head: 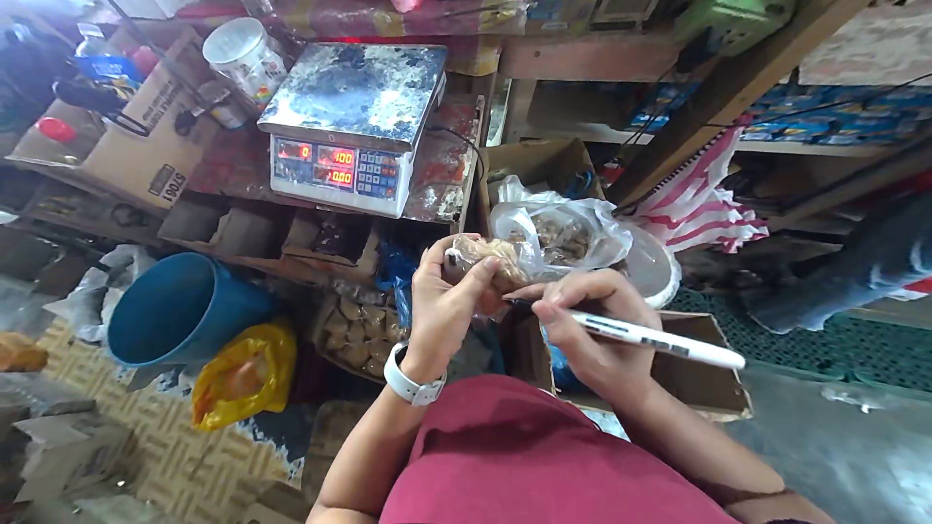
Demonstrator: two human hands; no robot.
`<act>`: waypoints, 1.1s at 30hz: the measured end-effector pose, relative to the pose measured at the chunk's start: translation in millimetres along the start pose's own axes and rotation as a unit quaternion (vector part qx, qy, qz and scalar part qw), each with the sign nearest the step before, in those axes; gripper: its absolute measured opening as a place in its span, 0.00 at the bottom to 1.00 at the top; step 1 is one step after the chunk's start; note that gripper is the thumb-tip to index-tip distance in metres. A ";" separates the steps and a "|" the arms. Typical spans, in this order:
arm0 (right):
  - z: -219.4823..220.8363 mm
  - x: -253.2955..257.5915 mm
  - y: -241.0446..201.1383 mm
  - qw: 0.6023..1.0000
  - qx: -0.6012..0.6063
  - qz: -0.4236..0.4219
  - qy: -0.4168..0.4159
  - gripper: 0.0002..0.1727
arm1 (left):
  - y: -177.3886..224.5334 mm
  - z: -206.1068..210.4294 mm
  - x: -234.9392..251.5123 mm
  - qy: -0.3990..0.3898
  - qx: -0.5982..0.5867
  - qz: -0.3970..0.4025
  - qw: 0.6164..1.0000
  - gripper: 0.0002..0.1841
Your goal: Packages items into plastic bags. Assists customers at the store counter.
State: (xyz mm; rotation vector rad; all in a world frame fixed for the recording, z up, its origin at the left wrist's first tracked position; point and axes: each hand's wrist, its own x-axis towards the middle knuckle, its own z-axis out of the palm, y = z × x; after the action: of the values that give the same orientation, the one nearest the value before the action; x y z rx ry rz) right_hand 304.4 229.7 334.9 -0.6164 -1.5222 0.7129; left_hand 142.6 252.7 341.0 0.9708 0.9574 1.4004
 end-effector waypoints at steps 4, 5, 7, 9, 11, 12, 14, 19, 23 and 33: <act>6.9 -5.3 6.6 0.993 -0.086 -0.074 0.014 0.05 | -1.2 2.5 -1.6 0.008 -0.002 0.014 1.000 0.20; 7.4 -5.6 7.0 0.990 -0.107 -0.086 0.016 0.06 | -1.0 3.1 -2.3 0.009 0.003 0.018 1.000 0.19; 7.6 -6.0 7.1 0.985 -0.136 -0.101 0.023 0.07 | -0.5 4.6 -3.9 0.014 0.013 0.025 0.999 0.18; 7.9 -5.7 7.1 0.983 -0.144 -0.106 0.035 0.07 | 0.1 5.7 -5.7 0.021 0.024 0.034 0.999 0.17; 8.6 -5.0 6.3 0.984 -0.142 -0.102 0.040 0.06 | 0.4 6.8 -7.2 0.028 0.027 0.045 0.998 0.15; 9.0 -4.6 5.7 0.984 -0.143 -0.101 0.040 0.06 | 0.2 7.0 -7.7 0.030 0.027 0.049 0.998 0.15; 10.1 -4.5 5.8 0.983 -0.148 -0.104 0.040 0.06 | -0.2 6.6 -8.8 0.034 0.031 0.053 0.998 0.14; 10.8 -4.9 6.6 0.979 -0.169 -0.108 0.037 0.07 | -0.1 9.6 -11.7 0.048 0.038 0.061 0.996 0.13; 10.8 -4.4 7.7 0.979 -0.167 -0.112 0.031 0.07 | -0.8 10.2 -12.6 0.052 0.034 0.066 0.996 0.13; 8.2 -9.2 7.2 0.979 -0.163 -0.123 0.005 0.08 | 0.7 12.0 -12.8 0.060 0.015 0.057 0.996 0.14</act>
State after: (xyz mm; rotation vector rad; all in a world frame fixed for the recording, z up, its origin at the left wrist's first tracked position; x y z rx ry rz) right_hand 296.7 227.0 323.2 -0.6568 -1.6860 0.2728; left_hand 154.0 240.1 345.2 0.9857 1.0278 1.5577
